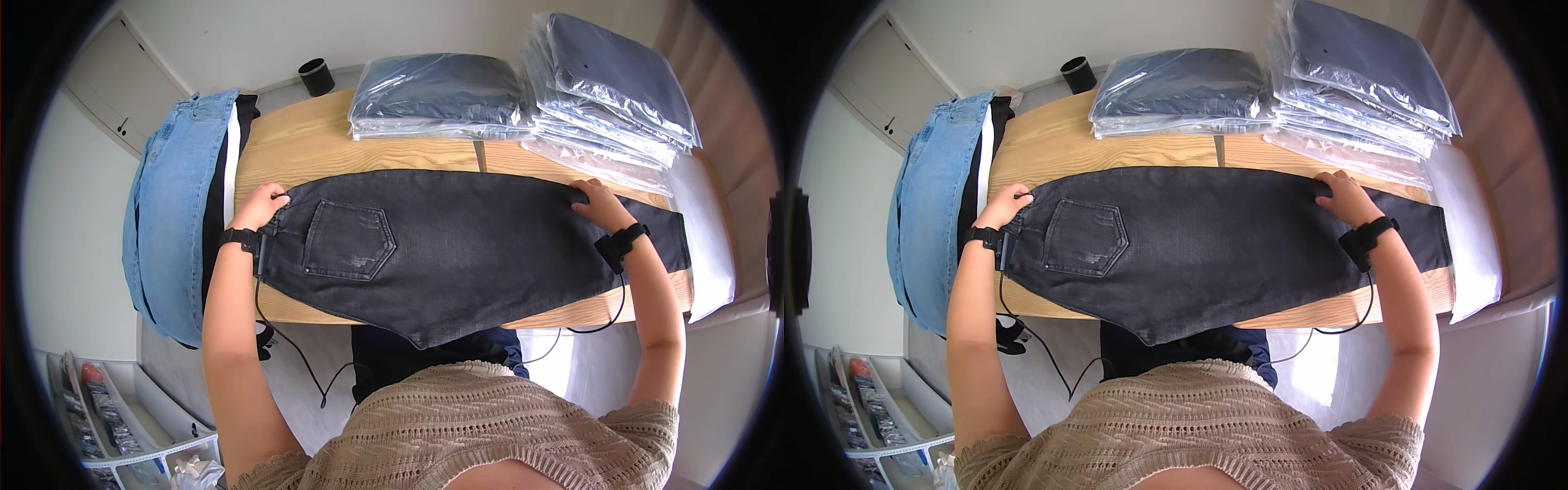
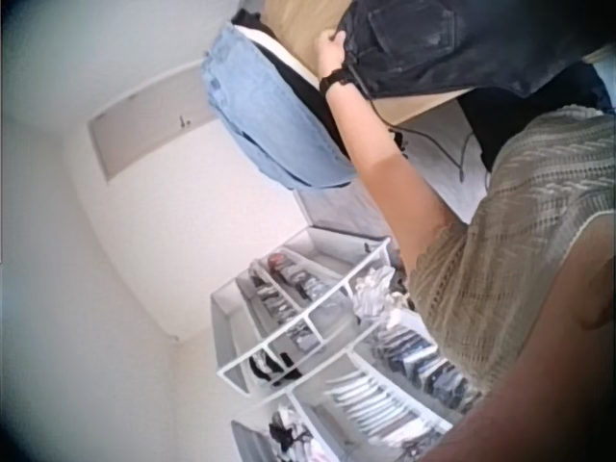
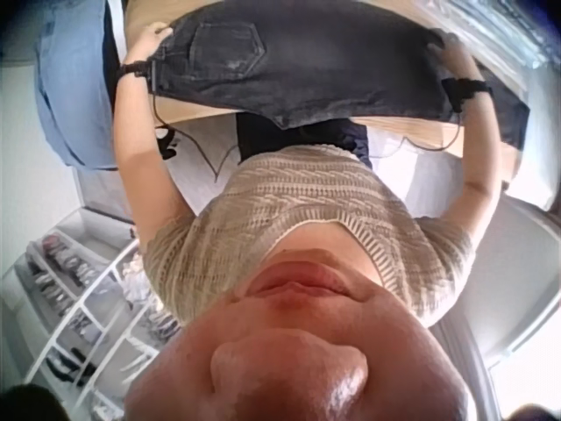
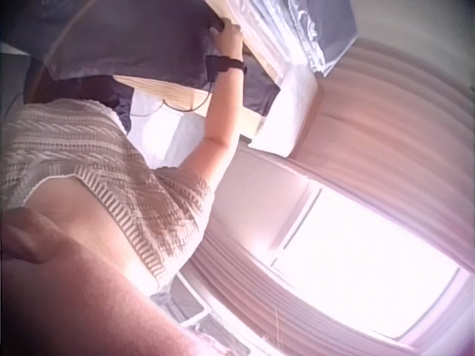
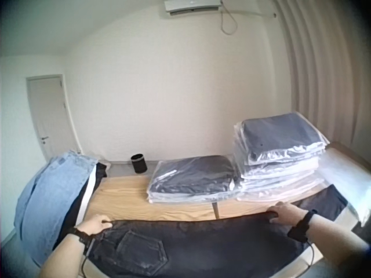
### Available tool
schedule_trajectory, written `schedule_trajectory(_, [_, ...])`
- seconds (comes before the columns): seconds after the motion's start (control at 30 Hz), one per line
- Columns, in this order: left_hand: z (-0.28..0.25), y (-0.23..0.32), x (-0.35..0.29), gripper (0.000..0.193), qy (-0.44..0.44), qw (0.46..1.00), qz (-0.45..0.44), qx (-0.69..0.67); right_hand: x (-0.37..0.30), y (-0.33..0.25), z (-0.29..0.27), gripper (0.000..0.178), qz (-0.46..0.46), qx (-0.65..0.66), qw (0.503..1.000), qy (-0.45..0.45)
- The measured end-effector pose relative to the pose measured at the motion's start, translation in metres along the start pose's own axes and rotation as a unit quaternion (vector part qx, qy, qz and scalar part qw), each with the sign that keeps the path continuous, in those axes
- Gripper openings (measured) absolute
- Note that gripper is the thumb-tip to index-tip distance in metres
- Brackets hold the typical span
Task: Folding jeans and placing them into clear plastic bags.
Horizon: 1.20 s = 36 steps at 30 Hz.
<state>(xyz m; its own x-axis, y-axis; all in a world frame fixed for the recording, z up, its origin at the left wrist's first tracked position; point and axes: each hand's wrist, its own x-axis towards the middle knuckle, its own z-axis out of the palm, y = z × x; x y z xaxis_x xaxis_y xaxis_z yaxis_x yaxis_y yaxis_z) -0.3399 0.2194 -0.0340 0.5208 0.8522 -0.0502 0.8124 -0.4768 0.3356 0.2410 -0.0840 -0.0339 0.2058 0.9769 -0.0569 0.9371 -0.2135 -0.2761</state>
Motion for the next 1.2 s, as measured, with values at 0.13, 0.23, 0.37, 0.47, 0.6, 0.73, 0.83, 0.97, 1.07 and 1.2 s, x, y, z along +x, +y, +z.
schedule_trajectory(0.13, [0.011,0.0,0.003,0.026,-0.002,1.0,-0.025,0.004,-0.006,0.006,0.006,0.046,0.012,0.012,1.0,0.018])
schedule_trajectory(0.23, [0.006,-0.027,-0.005,0.023,-0.008,0.993,-0.017,-0.12,-0.005,0.0,0.004,0.046,0.01,0.033,0.999,0.009])
schedule_trajectory(0.37, [0.001,-0.017,0.007,0.016,-0.052,0.968,-0.126,-0.209,-0.005,0.01,0.01,0.047,0.012,0.013,1.0,0.014])
schedule_trajectory(0.47, [0.014,-0.059,0.012,0.02,0.02,0.993,-0.042,-0.112,0.011,0.006,0.011,0.049,-0.037,-0.003,0.999,0.009])
schedule_trajectory(0.6, [0.008,0.0,-0.001,0.047,0.123,0.991,-0.009,0.051,-0.014,-0.017,-0.004,0.055,-0.012,0.022,1.0,0.019])
schedule_trajectory(0.73, [0.011,0.115,-0.088,0.035,0.142,0.973,0.143,-0.116,-0.09,-0.1,-0.003,0.053,-0.147,0.064,0.985,0.056])
schedule_trajectory(0.83, [0.045,0.171,-0.149,0.054,0.007,0.934,0.35,-0.074,-0.123,-0.16,0.04,0.056,-0.255,0.122,0.959,0.033])
schedule_trajectory(0.97, [0.104,0.211,-0.184,0.073,0.009,0.945,0.328,-0.005,-0.141,-0.193,0.091,0.065,-0.236,0.023,0.968,0.081])
schedule_trajectory(1.07, [0.13,0.211,-0.181,0.068,0.113,0.933,0.333,0.074,-0.143,-0.2,0.111,0.062,-0.215,-0.029,0.968,0.128])
schedule_trajectory(1.2, [0.122,0.212,-0.178,0.056,0.08,0.949,0.303,-0.038,-0.143,-0.202,0.112,0.058,-0.205,-0.018,0.963,0.176])
